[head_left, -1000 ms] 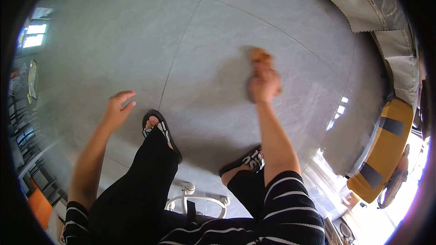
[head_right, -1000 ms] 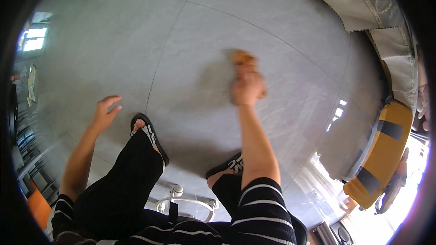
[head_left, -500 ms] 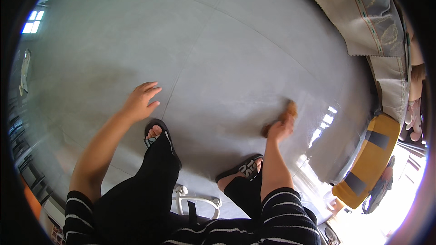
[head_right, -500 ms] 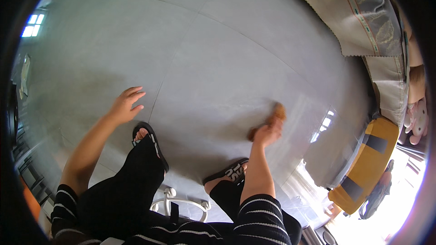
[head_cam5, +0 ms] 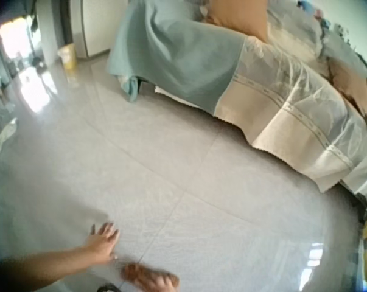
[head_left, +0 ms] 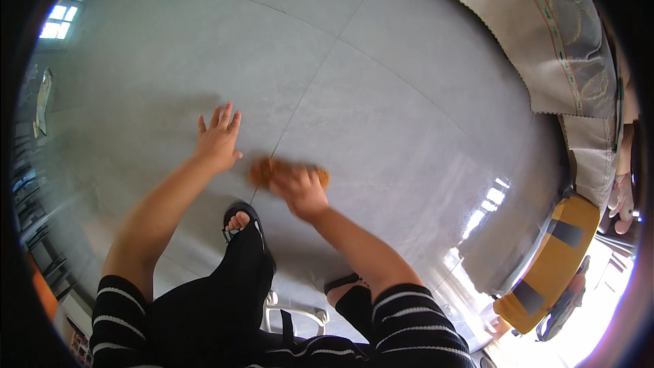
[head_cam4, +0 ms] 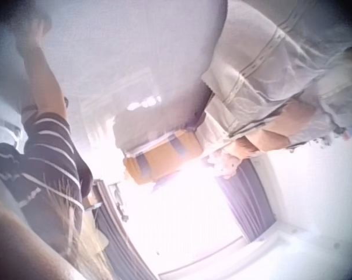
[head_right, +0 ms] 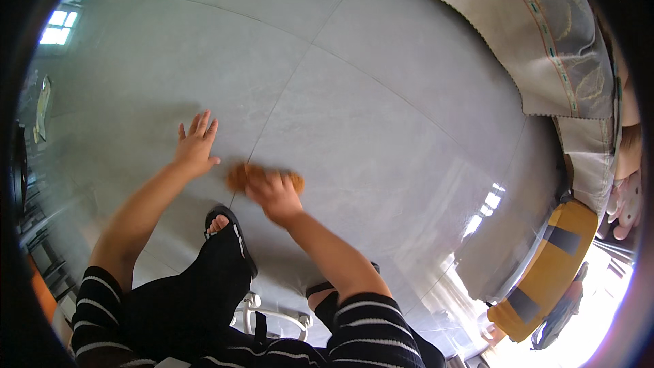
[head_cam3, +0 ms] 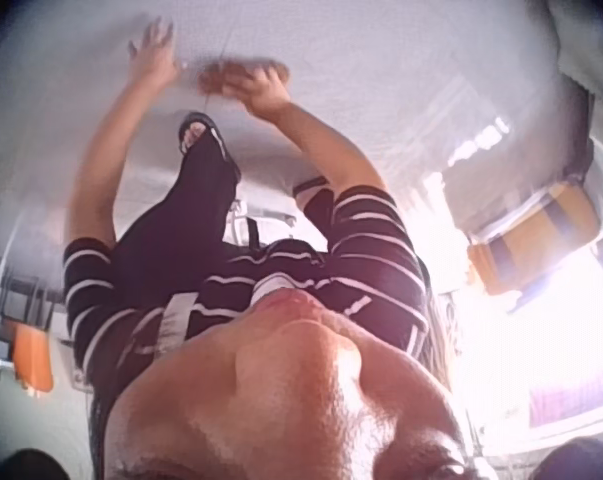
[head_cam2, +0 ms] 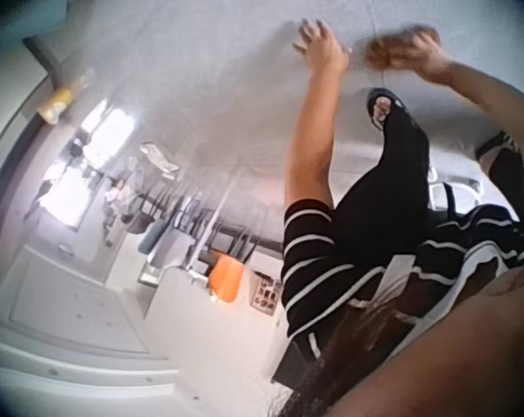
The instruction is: The person kneels on the floor and uses a brown cloth to wipe the tiled surface. They move around the room, cleaning under furniture and along the edges of a rug.
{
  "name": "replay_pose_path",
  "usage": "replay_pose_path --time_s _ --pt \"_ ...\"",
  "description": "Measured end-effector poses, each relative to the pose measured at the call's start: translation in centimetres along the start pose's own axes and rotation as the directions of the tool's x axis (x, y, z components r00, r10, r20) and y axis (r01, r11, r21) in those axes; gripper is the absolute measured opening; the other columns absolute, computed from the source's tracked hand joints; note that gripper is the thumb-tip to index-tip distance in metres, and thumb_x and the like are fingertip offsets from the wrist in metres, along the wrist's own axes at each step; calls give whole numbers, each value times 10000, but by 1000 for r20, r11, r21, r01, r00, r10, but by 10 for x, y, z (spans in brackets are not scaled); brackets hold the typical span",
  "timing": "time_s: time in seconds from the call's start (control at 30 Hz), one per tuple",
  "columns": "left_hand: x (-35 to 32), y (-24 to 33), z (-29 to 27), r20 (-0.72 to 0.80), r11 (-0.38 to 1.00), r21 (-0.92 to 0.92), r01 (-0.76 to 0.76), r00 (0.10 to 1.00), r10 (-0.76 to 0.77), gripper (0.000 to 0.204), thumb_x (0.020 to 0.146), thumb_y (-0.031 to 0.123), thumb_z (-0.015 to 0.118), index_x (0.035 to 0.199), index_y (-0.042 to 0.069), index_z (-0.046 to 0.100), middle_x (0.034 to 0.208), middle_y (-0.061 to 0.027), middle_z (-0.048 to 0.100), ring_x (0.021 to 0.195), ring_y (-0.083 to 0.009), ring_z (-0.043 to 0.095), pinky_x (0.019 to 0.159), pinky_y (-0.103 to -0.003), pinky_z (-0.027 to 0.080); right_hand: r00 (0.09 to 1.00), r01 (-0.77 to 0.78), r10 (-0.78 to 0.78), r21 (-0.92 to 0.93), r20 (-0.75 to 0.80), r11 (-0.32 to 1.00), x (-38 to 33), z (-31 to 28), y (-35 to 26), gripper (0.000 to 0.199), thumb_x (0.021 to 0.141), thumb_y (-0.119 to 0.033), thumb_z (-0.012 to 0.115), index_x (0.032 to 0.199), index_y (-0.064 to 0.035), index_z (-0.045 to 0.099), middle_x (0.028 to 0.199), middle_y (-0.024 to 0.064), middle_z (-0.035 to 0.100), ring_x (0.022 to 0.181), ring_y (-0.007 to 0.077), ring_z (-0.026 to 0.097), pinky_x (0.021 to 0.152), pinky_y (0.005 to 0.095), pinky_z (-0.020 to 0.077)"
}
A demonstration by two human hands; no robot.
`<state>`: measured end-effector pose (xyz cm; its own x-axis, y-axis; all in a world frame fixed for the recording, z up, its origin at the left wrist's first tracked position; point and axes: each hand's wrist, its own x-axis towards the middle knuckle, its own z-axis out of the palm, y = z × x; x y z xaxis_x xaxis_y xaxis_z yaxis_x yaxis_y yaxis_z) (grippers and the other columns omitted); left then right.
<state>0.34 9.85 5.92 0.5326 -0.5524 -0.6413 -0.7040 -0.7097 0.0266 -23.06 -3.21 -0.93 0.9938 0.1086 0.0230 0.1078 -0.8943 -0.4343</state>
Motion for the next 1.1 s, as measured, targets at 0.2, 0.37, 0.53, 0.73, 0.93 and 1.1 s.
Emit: replay_pose_path --time_s 0.2,0.37,0.53,0.73,0.93,1.1 --pt "9 7 -3 55 998 54 26 998 -29 1091 713 435 811 1525 53 191 1607 -185 75 1477 -356 130 1156 -635 43 976 -144 135 41 170 989 -177 -45 101 391 791 -163 663 1182 -163 640 1195 44 619 1069 212 614 830 427 497" --pt "15 5 -2 74 992 124 -38 997 29 1105 702 450 813 1495 -32 213 1565 -279 149 1448 -426 182 1161 -625 26 538 -836 728 -159 -425 525 -106 -101 239 608 837 -24 517 1428 -154 459 1468 75 445 1271 354 416 1117 445 303" --pt "23 15 -9 68 975 212 -71 996 57 1052 716 465 801 1457 -75 286 1519 -315 251 1409 -452 268 1164 -618 59 597 -792 679 -183 -427 582 138 -131 314 531 888 -125 448 1404 -245 495 1448 39 481 1336 219 415 1086 350 324" --pt "22 15 -14 76 968 238 -78 995 61 1040 714 461 804 1445 -84 302 1512 -319 263 1391 -462 296 1162 -621 83 944 -17 -35 -154 -328 988 200 -36 158 351 816 -100 542 1126 -239 630 1158 -39 598 1055 282 533 840 466 467" --pt "20 8 -5 -4 982 172 -80 997 82 1034 665 433 835 1425 -78 356 1500 -319 287 1379 -464 313 1154 -632 87 962 242 -253 117 97 963 -26 -37 85 508 784 -86 599 1236 -316 593 1340 -84 506 1146 268 468 920 470 405" --pt "17 10 1 20 972 227 -56 998 53 1035 663 448 828 1419 -85 362 1496 -324 291 1371 -473 321 1152 -638 84 864 -427 484 -304 141 852 65 -82 138 526 883 -116 467 1395 -233 473 1431 31 450 1186 335 460 935 517 411"
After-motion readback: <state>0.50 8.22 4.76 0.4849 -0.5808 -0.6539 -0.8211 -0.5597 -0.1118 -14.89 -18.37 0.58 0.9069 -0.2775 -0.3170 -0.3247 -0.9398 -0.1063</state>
